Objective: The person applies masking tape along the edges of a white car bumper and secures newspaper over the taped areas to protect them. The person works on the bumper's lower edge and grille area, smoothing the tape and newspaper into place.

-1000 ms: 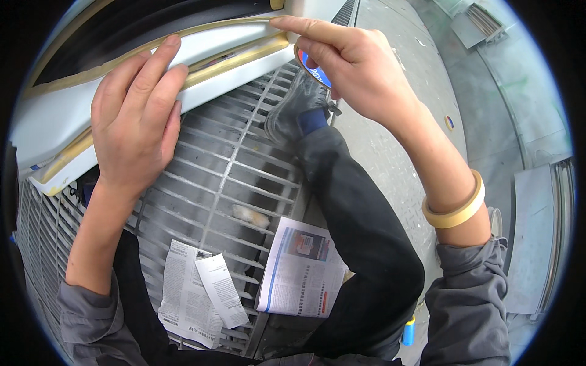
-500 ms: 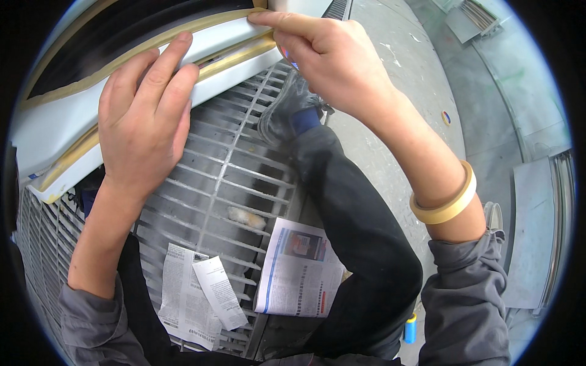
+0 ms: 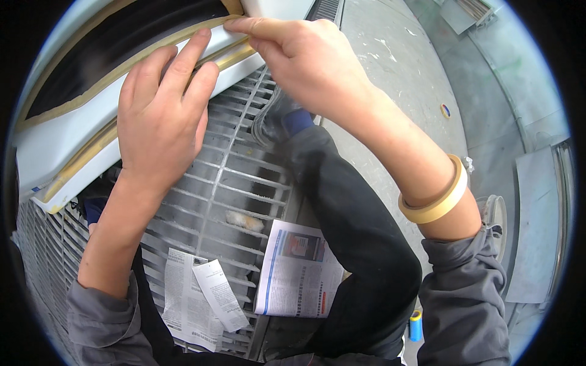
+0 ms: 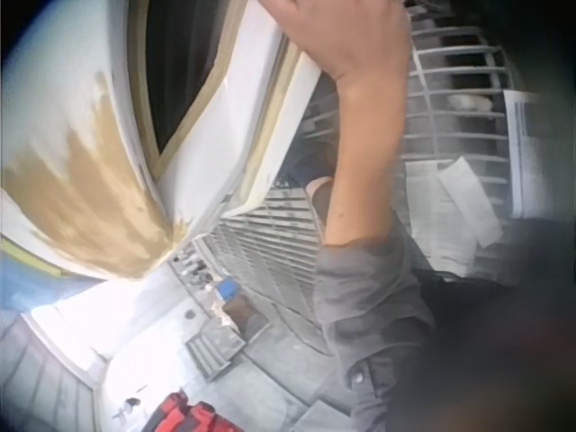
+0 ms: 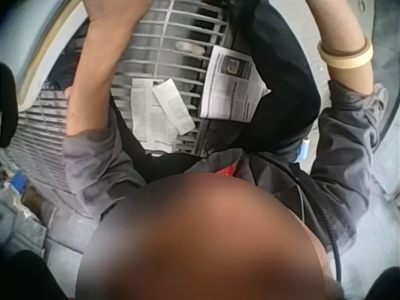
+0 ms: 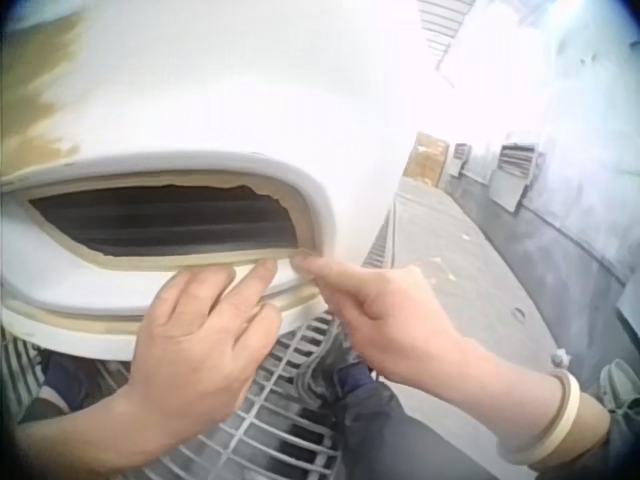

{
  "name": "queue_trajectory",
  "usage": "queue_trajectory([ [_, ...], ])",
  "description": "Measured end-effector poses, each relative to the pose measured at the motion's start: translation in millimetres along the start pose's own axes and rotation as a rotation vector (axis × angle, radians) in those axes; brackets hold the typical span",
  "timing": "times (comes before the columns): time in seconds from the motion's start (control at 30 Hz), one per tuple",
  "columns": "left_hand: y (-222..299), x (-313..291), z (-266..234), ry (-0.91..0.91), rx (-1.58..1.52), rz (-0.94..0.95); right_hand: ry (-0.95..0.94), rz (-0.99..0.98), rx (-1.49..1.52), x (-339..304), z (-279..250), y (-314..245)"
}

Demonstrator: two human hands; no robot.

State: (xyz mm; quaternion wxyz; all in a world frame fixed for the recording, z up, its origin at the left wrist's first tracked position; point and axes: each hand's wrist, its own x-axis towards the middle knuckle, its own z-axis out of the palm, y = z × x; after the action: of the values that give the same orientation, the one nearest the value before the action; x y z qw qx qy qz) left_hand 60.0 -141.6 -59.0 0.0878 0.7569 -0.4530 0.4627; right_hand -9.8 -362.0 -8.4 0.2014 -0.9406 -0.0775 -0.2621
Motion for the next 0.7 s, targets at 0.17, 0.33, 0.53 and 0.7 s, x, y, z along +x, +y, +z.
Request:
queue_trajectory([
  [0.17, 2, 2, 6, 0.047, 0.040, 0.011, 0.030, -0.076, -0.024, -4, -1, 2],
  [0.33, 3, 2, 10, 0.078, 0.074, 0.021, 0.058, -0.084, -0.039, 1, 2, 3],
  [0.53, 8, 13, 10, 0.044, 0.063, 0.055, 0.153, -0.106, -0.083, 0, 4, 1],
  [0.7, 10, 18, 11, -0.020, 0.168, 0.104, 0.178, -0.299, -0.056, -17, 6, 10],
])
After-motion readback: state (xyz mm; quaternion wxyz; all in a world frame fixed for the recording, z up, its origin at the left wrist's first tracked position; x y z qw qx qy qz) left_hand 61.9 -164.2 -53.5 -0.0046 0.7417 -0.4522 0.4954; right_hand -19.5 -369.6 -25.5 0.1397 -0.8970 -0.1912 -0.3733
